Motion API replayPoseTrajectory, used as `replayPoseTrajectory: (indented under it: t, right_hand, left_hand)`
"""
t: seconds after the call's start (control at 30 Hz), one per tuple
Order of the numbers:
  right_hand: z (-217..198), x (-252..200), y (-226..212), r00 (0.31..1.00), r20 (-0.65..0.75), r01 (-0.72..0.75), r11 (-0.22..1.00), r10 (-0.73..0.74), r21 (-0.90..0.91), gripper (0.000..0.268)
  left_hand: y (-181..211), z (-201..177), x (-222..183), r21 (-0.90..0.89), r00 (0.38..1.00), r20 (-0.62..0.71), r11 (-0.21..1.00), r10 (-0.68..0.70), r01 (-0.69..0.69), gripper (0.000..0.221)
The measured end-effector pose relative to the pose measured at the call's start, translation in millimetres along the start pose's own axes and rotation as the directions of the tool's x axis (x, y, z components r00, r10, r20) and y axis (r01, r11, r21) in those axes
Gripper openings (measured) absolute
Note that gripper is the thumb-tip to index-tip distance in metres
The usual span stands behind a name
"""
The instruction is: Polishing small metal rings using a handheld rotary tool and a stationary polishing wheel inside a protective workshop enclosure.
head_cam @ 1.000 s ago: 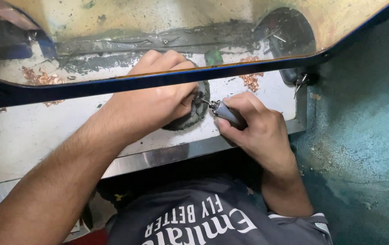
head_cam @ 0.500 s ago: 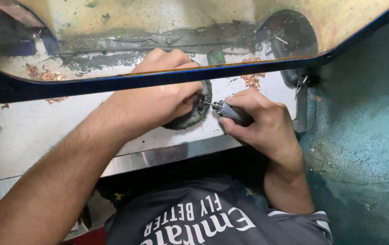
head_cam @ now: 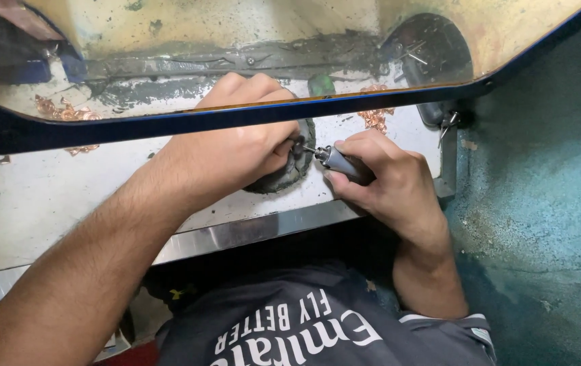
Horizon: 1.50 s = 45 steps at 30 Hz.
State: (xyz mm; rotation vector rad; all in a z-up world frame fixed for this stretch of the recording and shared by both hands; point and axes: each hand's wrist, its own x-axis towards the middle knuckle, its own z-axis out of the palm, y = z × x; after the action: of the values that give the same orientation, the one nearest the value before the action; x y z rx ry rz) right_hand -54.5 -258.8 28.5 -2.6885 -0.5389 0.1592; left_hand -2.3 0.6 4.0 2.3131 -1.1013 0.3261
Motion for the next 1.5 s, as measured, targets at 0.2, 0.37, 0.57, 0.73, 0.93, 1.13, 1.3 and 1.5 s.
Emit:
replayPoseTrajectory:
  t: [0.2, 0.37, 0.57, 0.73, 0.93, 1.13, 1.3, 1.5]
  right_hand:
    - [0, -6, 5, 0.995, -0.051, 0.091, 0.99, -0.086, 0.104, 0.04]
    - [2, -5, 5, 0.996, -0.057, 0.081, 0.992, -0.075, 0.097, 0.041]
    - [0, -4, 4, 0.999, -0.02, 0.046, 0.999, -0.046, 0.027, 0.041]
    - [3, -5, 3, 0.998, -0.036, 0.045, 0.999, -0.044, 0.013, 0.041]
    - [4, -5, 3, 0.995, -0.029, 0.098, 0.995, -0.097, 0.017, 0.037]
    - [-1, -5, 5, 0.992, -0.024, 0.122, 0.99, -0.12, 0.078, 0.036]
    - [5, -9, 11, 0.99, -0.081, 0.121, 0.986, -0.113, 0.113, 0.044]
    - [0, -6, 4, 0.996, -0.027, 0.083, 0.995, -0.082, 0.056, 0.04]
  left_hand:
    - [3, -5, 2, -0.028, 1.0, -0.005, 1.0, -0.005, 0.005, 0.021]
    - [-1, 0, 1, -0.018, 1.0, -0.01, 1.0, 0.007, -0.007, 0.021]
    - [1, 1, 1, 0.038, 1.0, 0.005, 0.999, 0.0, 0.0, 0.02]
    - [1, 1, 1, 0.055, 1.0, -0.017, 0.998, 0.01, -0.009, 0.021]
    - [0, 1, 0, 0.05, 0.999, -0.025, 0.999, 0.022, -0.021, 0.023]
    - [-1, -1, 0, 0.014, 1.0, 0.009, 1.0, 0.014, -0.015, 0.023]
    - [-3, 2, 0, 0.019, 0.999, -0.025, 0.999, 0.034, -0.033, 0.02]
    - [1, 0, 1, -0.02, 1.0, 0.014, 1.0, -0.01, 0.01, 0.019]
